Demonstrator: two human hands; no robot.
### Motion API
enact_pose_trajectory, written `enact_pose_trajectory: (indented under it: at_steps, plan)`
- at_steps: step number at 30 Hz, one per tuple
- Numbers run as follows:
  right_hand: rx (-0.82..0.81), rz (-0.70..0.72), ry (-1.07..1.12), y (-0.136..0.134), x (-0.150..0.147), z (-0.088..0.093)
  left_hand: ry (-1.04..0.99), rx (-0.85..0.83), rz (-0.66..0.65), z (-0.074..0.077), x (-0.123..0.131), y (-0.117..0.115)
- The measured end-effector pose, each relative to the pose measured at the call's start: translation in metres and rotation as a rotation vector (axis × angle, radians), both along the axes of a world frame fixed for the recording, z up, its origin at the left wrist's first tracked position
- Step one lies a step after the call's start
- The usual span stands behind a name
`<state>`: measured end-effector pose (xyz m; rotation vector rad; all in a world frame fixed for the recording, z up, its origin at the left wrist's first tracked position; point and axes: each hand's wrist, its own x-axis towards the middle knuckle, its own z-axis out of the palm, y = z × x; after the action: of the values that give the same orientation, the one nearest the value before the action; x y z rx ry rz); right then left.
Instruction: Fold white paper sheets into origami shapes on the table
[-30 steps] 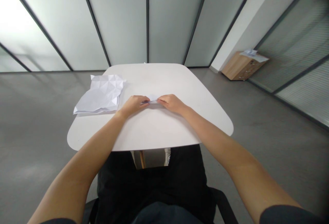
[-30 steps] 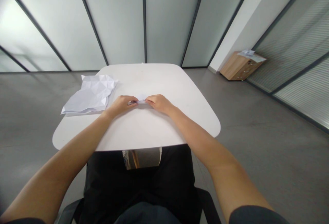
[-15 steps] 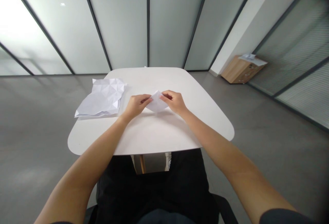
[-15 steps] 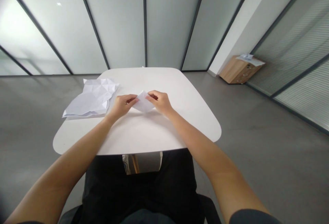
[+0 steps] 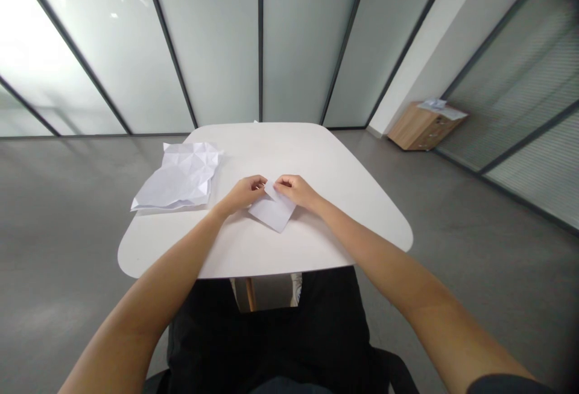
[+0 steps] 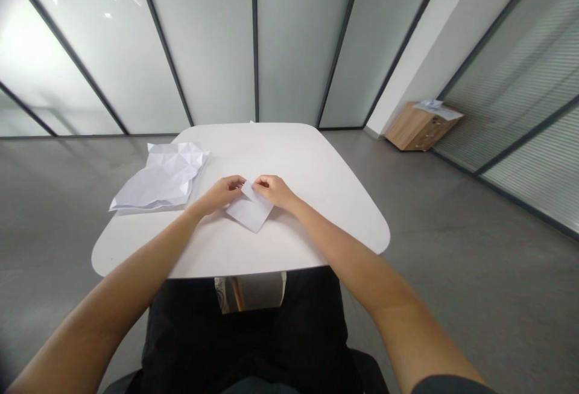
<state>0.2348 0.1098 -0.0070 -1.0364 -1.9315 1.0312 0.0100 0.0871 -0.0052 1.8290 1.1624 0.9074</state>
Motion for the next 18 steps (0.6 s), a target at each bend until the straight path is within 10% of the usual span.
enact_pose_trajectory:
  at_steps: [18]
  plan:
    - [0.144, -0.169, -0.101, 0.008, -0.002, -0.009, 0.042, -0.022, 0.101, 0.0, 0.007, 0.0]
